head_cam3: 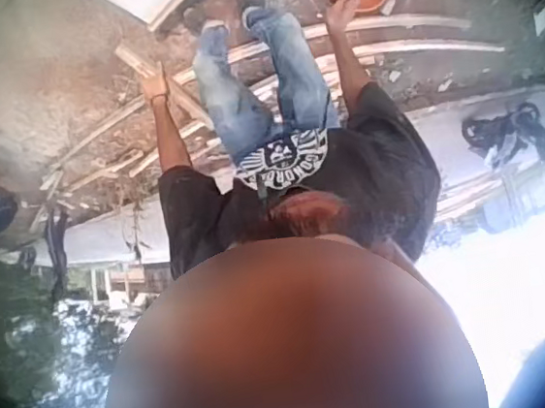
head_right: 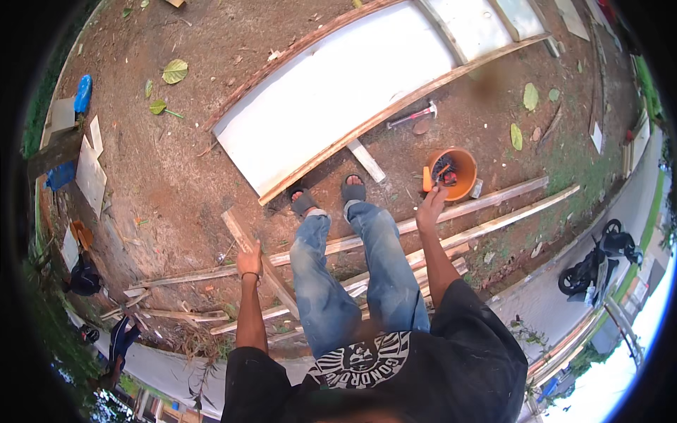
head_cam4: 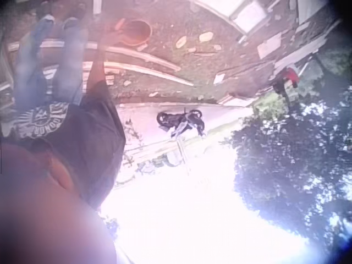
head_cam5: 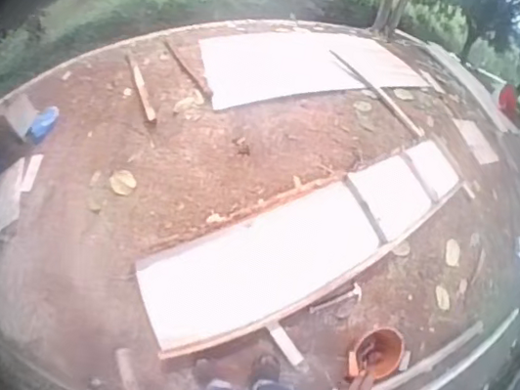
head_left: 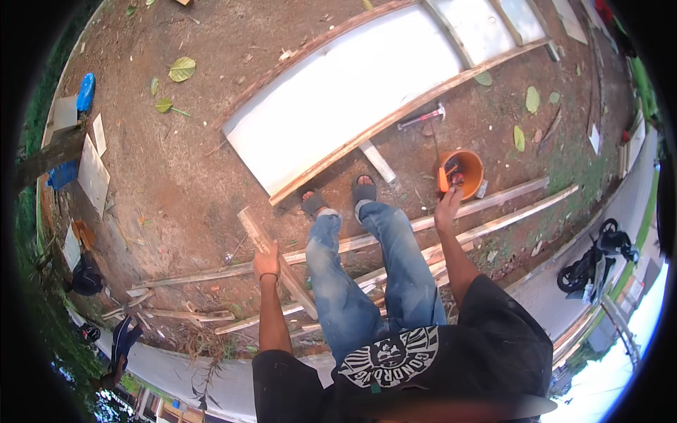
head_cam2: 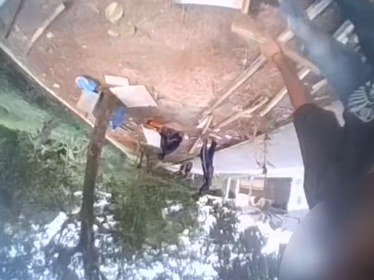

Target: The person assembles a wooden frame by positioning planks around a white board and securing them with nails. They use a hammer to drive nails into the wood and adjust the frame pieces to fit properly.

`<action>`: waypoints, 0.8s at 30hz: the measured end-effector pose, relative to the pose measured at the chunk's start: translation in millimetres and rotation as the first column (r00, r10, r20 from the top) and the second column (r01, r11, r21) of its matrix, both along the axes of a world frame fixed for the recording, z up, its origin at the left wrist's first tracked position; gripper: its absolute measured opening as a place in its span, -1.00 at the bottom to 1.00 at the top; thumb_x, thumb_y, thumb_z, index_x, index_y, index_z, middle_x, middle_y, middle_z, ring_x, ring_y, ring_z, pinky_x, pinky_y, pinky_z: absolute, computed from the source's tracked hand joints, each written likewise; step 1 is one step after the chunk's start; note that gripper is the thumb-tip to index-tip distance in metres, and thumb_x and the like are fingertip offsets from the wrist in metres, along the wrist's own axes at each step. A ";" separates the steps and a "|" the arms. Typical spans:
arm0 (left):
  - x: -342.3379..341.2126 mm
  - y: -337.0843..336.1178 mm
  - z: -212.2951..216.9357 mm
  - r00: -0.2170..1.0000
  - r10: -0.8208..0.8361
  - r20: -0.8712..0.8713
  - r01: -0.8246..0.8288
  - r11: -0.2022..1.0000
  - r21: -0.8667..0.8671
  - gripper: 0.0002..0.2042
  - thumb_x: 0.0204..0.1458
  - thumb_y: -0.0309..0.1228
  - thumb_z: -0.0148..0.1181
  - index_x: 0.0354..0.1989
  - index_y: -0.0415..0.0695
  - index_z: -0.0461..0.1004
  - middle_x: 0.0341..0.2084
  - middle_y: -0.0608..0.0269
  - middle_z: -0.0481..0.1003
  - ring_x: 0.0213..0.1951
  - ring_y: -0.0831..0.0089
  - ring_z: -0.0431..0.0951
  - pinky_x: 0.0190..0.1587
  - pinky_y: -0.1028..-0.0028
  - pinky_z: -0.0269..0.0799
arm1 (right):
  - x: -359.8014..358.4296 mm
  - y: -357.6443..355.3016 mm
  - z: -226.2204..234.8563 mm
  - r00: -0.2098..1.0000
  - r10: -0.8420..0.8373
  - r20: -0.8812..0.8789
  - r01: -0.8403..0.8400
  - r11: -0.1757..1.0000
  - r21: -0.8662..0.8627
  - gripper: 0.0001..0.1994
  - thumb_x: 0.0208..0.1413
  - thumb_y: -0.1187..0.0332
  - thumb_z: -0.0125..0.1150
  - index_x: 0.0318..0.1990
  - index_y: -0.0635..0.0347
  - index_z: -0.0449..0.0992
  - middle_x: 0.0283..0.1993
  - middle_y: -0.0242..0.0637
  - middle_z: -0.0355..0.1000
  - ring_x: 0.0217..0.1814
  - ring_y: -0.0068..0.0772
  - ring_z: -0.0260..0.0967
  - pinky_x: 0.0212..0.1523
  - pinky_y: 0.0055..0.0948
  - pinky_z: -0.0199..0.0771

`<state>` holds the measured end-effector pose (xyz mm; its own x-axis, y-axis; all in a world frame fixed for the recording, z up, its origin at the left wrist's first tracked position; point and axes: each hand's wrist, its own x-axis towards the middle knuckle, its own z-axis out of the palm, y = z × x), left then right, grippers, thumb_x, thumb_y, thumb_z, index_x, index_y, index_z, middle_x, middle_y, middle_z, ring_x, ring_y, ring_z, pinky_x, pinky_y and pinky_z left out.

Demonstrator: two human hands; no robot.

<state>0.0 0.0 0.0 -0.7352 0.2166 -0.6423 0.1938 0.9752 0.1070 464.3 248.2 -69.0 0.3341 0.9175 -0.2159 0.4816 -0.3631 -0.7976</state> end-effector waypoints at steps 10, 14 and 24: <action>-190.5 183.0 -301.8 0.996 0.010 -0.091 0.001 0.993 0.117 -0.12 -0.09 0.29 0.27 -0.08 -0.52 0.57 -0.15 -0.38 0.60 -0.05 -0.13 0.62 0.06 0.09 0.49 | -8.7 61.4 -189.8 0.895 -0.282 -0.345 0.327 0.942 0.079 -0.63 0.48 0.19 -0.15 0.04 0.42 0.34 -0.01 -0.07 0.32 0.01 -0.19 0.28 0.08 -0.21 0.30; -248.4 183.2 -358.0 0.993 0.032 -0.115 -0.018 0.993 0.115 -0.19 -0.09 0.23 0.27 -0.14 -0.51 0.61 -0.13 -0.37 0.60 -0.02 -0.12 0.62 0.07 0.11 0.49 | -2.1 19.1 -239.4 0.981 -0.169 -0.098 0.180 0.975 0.129 -0.63 0.48 0.19 -0.14 0.04 0.42 0.34 -0.01 -0.07 0.32 0.01 -0.19 0.28 0.08 -0.21 0.30; -286.3 195.5 -419.1 0.955 0.055 -0.292 0.016 0.972 0.234 -0.19 -0.18 0.23 0.29 -0.24 -0.51 0.63 -0.25 -0.36 0.61 -0.15 -0.07 0.64 -0.04 0.14 0.47 | 11.4 -47.3 -306.2 0.989 -0.109 0.103 0.080 0.965 0.248 -0.64 0.48 0.20 -0.14 0.04 0.42 0.34 -0.01 -0.06 0.33 0.00 -0.17 0.29 0.07 -0.20 0.30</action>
